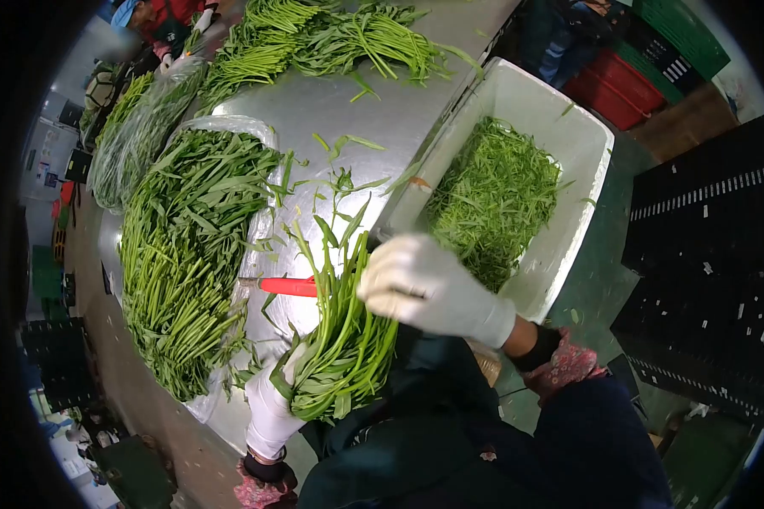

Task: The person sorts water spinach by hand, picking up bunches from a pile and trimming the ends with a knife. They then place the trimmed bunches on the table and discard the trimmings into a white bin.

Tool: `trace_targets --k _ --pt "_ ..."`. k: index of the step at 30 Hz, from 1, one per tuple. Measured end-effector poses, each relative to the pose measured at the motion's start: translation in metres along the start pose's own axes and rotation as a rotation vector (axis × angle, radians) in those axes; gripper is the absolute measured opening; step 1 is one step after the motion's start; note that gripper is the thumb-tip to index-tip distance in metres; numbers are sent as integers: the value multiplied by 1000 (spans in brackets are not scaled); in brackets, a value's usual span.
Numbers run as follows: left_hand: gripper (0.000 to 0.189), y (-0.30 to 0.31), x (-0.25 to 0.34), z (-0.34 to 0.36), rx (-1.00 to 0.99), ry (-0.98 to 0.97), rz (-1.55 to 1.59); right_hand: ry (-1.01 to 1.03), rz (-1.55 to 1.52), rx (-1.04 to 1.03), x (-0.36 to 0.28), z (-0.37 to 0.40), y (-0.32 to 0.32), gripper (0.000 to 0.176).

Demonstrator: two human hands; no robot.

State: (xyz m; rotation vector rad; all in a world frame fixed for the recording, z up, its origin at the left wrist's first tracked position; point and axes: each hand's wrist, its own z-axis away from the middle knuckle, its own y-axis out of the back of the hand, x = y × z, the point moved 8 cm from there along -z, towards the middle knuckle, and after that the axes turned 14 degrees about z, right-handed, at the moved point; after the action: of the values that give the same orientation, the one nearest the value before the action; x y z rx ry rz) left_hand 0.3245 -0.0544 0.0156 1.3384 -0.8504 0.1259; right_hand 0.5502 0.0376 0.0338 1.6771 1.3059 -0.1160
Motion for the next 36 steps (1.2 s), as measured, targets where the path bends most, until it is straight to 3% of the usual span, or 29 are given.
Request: trace_targets --k 2,6,10,12,13,14,15,16,18,20,22,24,27,32,36 --pt "70 2 2 -3 19 -21 -35 -17 51 -32 -5 8 -19 16" --pt "68 8 11 -4 -26 -62 -223 -238 -22 -16 2 17 -32 23" --pt "59 9 23 -15 -25 -201 -397 -157 69 -25 -5 26 -41 20" --pt "56 13 35 -19 -37 -268 -500 -162 335 156 1 29 -27 11" --pt "57 15 38 -21 -18 -298 -547 -347 408 135 31 39 -24 9" --pt "57 15 40 -21 -49 -335 -576 -329 350 87 57 41 -16 9" --pt "58 17 41 -20 -81 -371 -605 -363 697 190 93 66 -13 8" --pt "59 18 43 -20 -111 -405 -634 -570 619 215 104 71 12 12" --pt "60 21 48 -23 -158 -406 -681 -437 599 344 74 46 47 30" --pt "58 24 53 -28 -174 -415 -677 -154 494 383 11 16 59 28" --pt "60 23 55 -31 -212 -443 -683 -46 568 -6 -35 -10 35 28" --pt "61 21 56 -32 -238 -469 -705 21 533 -167 -45 1 -3 26" --pt "64 20 58 -26 -190 -516 -724 -20 483 -180 -25 19 -33 17" --pt "68 22 55 -18 -231 -497 -687 -37 552 -195 -21 20 -36 21" --pt "69 19 54 -17 -234 -521 -689 -7 395 -223 -40 13 -38 19"
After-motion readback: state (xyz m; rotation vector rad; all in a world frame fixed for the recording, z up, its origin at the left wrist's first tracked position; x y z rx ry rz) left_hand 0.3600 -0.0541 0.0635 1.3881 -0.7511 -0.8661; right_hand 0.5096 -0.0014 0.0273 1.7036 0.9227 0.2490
